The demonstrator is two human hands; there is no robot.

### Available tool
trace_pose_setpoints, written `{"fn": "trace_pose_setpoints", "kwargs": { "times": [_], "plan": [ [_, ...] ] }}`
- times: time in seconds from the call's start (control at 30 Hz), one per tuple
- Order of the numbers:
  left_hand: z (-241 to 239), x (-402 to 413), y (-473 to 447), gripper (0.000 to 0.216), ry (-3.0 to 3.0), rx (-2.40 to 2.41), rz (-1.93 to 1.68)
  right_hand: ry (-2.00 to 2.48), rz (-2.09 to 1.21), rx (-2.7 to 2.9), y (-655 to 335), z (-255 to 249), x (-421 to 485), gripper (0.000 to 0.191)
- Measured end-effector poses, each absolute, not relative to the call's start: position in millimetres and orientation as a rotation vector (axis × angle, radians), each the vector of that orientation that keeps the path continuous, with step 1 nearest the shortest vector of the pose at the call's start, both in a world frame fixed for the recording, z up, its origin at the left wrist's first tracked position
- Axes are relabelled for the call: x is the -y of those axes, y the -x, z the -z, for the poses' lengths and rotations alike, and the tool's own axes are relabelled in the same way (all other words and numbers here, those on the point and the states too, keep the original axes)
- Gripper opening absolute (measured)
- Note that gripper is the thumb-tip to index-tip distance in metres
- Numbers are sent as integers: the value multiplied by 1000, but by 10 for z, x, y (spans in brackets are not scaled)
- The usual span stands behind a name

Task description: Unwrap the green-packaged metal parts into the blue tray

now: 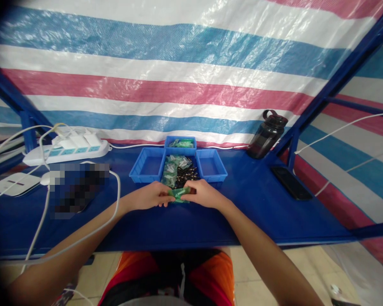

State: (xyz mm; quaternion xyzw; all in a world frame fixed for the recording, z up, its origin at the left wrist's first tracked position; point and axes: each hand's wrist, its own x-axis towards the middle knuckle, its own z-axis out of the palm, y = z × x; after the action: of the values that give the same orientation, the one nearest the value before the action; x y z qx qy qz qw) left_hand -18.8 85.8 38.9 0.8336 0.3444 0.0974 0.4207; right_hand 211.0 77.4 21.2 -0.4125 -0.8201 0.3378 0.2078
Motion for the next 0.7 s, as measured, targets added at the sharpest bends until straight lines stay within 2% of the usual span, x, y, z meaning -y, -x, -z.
{"fn": "trace_pose_setpoints", "kwargs": {
  "times": [0.17,0.3,0.4,0.57,0.7],
  "plan": [
    [-412,-829,187,38,-2065,-813,-307,1188,-938,2130,-2113,-192,-791,32],
    [-454,-773,154,37,-2021,-762,-331,1172,-929,2201,-2107,-221,-778,30],
    [-465,-743,128,38,-2097,-742,-405,1060,-1055,2235,-2089,-267,-737,22],
    [-501,-717,97,36,-2147,-718,-441,912,-1281,2190,-2074,-321,-697,27],
    [-514,-726,84,32,-2178,-696,-461,1000,-1184,2182,-2086,-309,-714,28]
  ]
}}
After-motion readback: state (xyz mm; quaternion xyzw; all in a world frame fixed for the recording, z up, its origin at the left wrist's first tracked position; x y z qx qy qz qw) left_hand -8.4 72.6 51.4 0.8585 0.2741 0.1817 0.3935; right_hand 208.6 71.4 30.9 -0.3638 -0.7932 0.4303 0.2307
